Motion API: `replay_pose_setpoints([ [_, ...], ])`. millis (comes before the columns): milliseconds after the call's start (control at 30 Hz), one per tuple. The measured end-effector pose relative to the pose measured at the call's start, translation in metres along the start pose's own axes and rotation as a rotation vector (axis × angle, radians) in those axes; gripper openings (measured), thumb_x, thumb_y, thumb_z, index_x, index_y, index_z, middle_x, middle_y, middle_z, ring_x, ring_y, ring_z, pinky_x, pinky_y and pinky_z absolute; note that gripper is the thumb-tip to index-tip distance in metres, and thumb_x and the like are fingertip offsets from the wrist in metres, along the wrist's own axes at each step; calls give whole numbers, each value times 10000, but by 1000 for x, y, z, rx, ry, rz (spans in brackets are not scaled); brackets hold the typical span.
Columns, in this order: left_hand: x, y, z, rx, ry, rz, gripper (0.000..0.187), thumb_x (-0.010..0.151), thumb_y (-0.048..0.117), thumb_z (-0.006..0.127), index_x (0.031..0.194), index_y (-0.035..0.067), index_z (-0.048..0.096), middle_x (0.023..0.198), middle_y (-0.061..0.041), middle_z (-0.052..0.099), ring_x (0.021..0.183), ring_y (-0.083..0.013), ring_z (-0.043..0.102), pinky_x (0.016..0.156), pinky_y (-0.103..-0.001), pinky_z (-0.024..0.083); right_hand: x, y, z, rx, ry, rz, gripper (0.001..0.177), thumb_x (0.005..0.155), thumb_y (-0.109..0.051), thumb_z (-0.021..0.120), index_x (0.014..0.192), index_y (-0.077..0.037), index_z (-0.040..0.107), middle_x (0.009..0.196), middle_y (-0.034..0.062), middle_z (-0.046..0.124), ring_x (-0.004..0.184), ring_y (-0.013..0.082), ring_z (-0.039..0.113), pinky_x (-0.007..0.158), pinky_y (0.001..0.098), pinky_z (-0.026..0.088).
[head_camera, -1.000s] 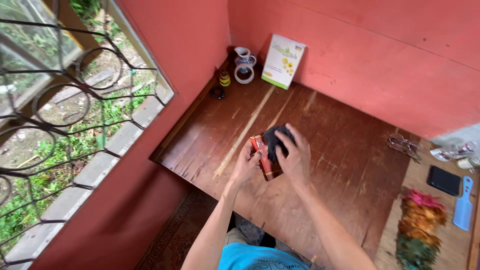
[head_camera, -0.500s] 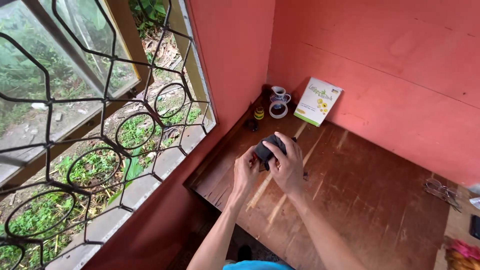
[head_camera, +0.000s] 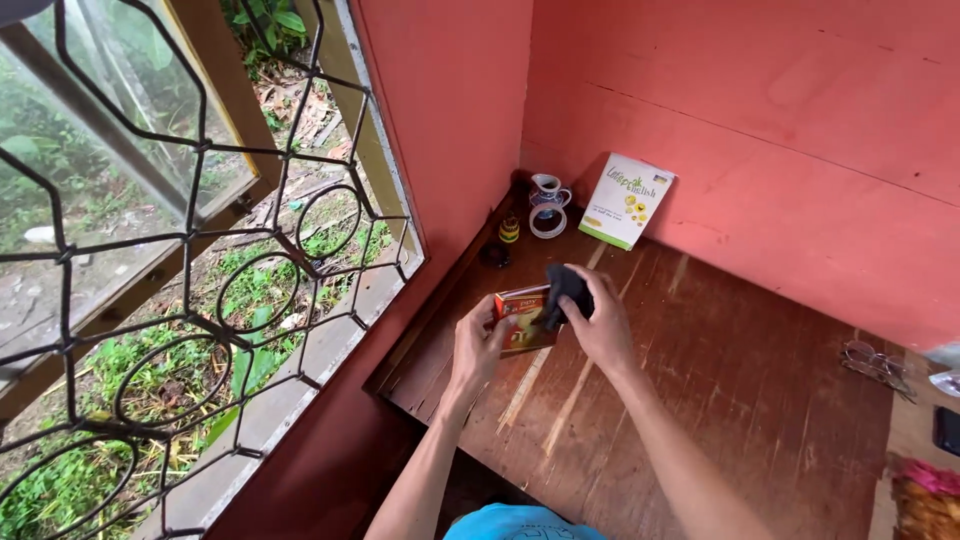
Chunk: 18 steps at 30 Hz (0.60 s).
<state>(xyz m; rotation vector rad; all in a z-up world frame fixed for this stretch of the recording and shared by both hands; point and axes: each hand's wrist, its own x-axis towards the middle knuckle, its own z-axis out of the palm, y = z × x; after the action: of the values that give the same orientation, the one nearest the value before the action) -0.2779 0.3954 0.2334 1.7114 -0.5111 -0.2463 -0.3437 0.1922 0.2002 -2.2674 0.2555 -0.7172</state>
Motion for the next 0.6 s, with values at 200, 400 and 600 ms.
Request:
replay_pose_setpoints([
  [200,10,-49,16,-425,-35,-5,244,961,38,673,1195,-22,636,1115,-67,741,1031,-117,675,953,-283,541,-4,36,8,542,-188,490,354,1000,-352,628,1213,-76,686,1062,72,737,958,166,656,875,364,528],
  [400,7,-43,9,-495,-76,-145,284,978,68,645,1245,-23,616,1136,-79,746,1020,-132,696,926,-312,583,-6,82,13,735,-30,603,487,1067,-467,508,1091,-35,732,890,14,712,754,110,602,702,300,513],
  [600,4,-47,12,-466,-105,-143,302,973,67,660,1252,-21,587,1152,-87,734,1017,-126,701,906,-304,592,-19,49,12,473,-307,567,553,1091,-486,492,1084,15,725,908,45,638,813,155,584,744,350,508],
])
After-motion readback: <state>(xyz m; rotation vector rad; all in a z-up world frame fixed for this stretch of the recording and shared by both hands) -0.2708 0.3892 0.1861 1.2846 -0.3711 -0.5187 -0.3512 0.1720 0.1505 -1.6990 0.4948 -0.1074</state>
